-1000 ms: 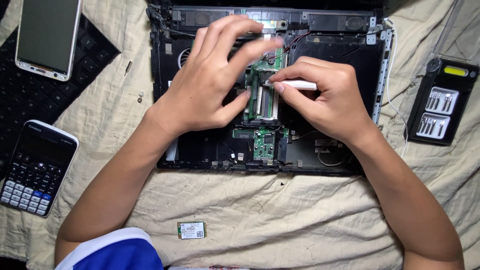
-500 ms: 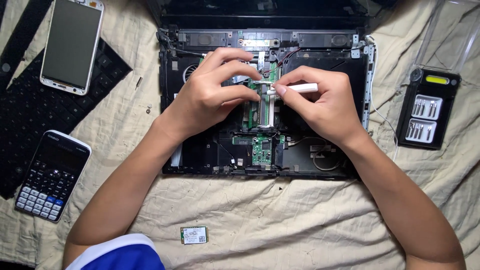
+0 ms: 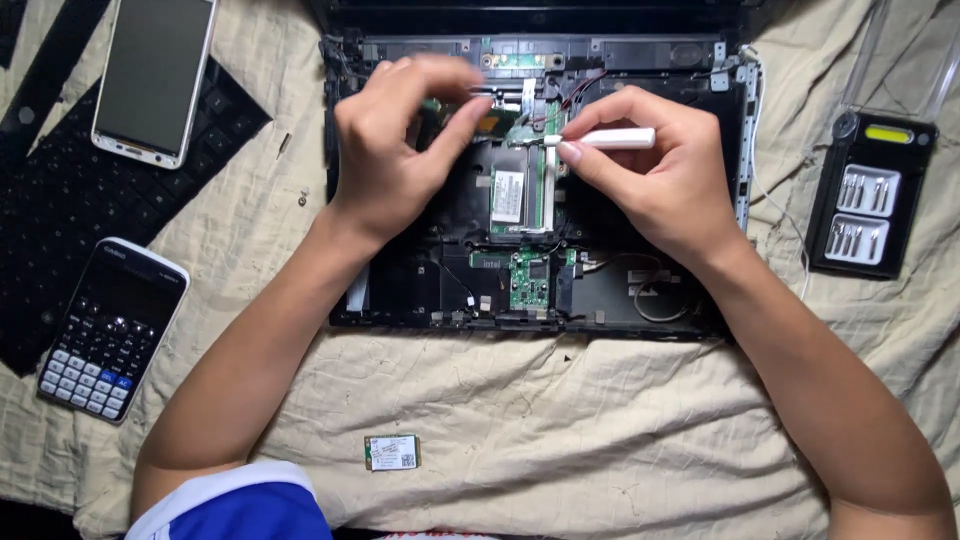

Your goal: Installing internal components like RAM and connecting ribbon cables during a laptop repair.

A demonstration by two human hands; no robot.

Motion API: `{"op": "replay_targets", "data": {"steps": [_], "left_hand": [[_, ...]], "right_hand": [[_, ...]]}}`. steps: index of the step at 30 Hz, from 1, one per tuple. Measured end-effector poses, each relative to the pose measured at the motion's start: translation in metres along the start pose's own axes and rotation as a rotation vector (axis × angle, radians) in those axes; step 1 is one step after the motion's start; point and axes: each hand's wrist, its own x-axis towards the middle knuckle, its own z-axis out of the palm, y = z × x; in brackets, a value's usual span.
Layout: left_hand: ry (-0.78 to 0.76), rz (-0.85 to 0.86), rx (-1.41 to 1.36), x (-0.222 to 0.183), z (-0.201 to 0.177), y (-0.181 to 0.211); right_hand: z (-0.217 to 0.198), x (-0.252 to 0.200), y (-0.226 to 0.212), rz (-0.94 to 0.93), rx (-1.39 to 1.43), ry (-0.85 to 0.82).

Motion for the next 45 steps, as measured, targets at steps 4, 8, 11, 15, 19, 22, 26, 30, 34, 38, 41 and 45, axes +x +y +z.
{"op": "replay_targets", "data": {"steps": [4, 8, 11, 15, 19, 22, 26, 30, 34, 38, 41, 45], "left_hand": [[-0.011, -0.013, 0.023, 0.001, -0.001, -0.001], [-0.048, -0.052, 0.029, 0.000, 0.000, -0.003], [-0.061, -0.043, 0.027, 0.000, 0.002, -0.003], [-0.085, -0.042, 0.058, 0.000, 0.003, -0.005], [-0.095, -0.022, 0.057, -0.001, 0.004, -0.004], [-0.109, -0.043, 0.078, 0.003, 0.005, -0.004], [-0.112, -0.052, 0.095, -0.002, 0.006, -0.006], [-0.115, -0.038, 0.099, -0.001, 0.007, -0.006], [-0.126, -0.051, 0.086, 0.000, 0.005, -0.005], [-0.131, -0.060, 0.077, 0.001, 0.004, -0.003], [-0.126, -0.071, 0.082, 0.002, 0.004, -0.003], [-0.141, -0.101, 0.064, 0.003, 0.003, 0.000]], "right_hand": [[0.001, 0.000, 0.006, -0.003, 0.069, -0.012], [0.003, 0.000, 0.003, -0.056, 0.026, -0.021], [0.006, 0.001, 0.001, -0.151, -0.064, -0.043], [0.013, 0.001, -0.001, -0.353, -0.236, -0.058], [0.015, 0.001, -0.001, -0.382, -0.259, -0.067], [0.014, 0.005, -0.001, -0.399, -0.281, -0.064], [0.018, 0.000, 0.000, -0.444, -0.372, -0.054], [0.019, -0.001, 0.002, -0.572, -0.493, -0.024], [0.020, 0.000, 0.001, -0.556, -0.492, -0.017], [0.021, 0.000, -0.002, -0.590, -0.577, -0.018], [0.021, 0.001, -0.005, -0.613, -0.613, -0.023], [0.022, 0.001, -0.002, -0.644, -0.673, -0.015]]}}
